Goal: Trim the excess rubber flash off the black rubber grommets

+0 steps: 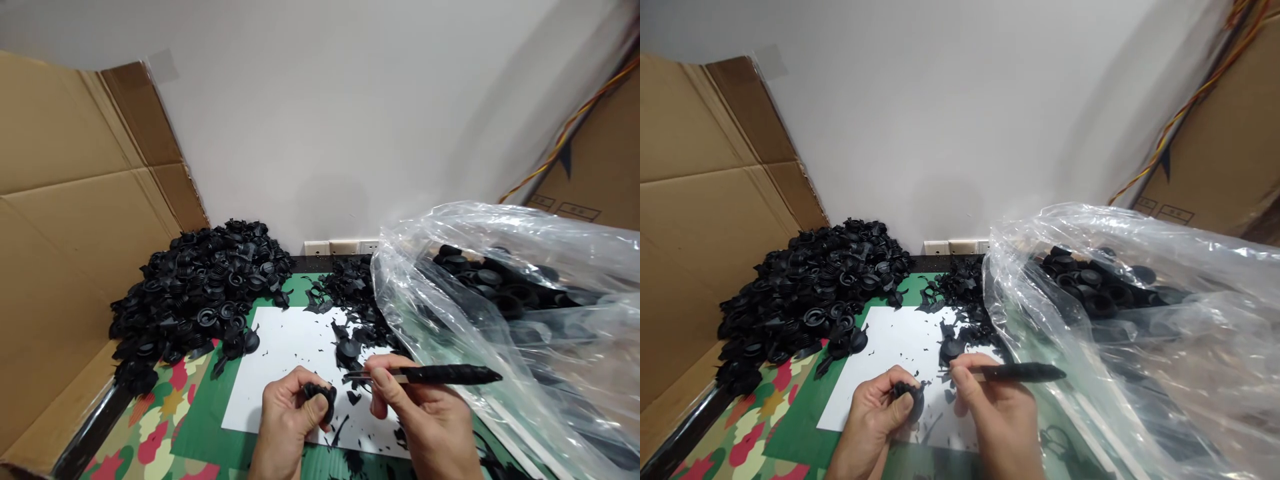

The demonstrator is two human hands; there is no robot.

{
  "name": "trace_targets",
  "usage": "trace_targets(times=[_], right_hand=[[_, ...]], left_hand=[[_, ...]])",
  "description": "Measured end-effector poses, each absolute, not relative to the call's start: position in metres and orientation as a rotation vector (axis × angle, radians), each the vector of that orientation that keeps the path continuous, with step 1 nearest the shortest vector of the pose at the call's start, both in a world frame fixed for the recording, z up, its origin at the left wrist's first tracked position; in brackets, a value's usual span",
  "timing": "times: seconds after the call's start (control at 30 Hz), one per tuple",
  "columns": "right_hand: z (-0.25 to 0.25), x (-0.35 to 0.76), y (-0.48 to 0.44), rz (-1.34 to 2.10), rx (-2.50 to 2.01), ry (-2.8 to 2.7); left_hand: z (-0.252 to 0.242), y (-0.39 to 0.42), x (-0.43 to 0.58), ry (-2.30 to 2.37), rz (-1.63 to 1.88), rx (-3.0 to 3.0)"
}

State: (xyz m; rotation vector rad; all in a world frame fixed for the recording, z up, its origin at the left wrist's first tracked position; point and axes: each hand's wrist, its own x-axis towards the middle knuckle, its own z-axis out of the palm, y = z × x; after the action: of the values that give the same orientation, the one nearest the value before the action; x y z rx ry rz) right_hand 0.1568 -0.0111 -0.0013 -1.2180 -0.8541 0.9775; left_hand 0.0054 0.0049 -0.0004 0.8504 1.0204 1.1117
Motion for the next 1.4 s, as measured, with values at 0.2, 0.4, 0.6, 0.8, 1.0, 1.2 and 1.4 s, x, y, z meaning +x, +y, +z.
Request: trace_targets(times=[0.2,0.4,0.6,0.8,1.0,1.2,1.4], right_hand=[[0.006,0.148,-0.017,1.115,-1.152,-0.783],[-0.002,0.147,-0.017,1.136,-1.079,-0.808],[-0.008,0.144,-0.014,1.174,-1.034,-0.939],[-0.002,0.138,-0.017,1.128,-1.126,-0.897],[0.000,0.137,-0.017,1.120,-1.112,-0.867],[0.001,0.136,-0.018,1.113,-1.130,-0.828],[0.000,0.132,-0.018,1.113,-1.109,-0.827]], left_hand=[[0.001,0.005,0.006,1.019,1.146,0.915],[-0.004,0.006,0.005,1.098,1.215,1.051],[-0.011,0.007,0.003,1.124,1.256,1.116],[-0.009,0.006,0.004,1.110,1.234,0.993],[-0.010,0.006,0.004,1.115,1.225,1.031],[-0.012,0.006,0.003,1.150,1.229,1.054],[-0.011,0.006,0.003,1.157,1.237,1.080]])
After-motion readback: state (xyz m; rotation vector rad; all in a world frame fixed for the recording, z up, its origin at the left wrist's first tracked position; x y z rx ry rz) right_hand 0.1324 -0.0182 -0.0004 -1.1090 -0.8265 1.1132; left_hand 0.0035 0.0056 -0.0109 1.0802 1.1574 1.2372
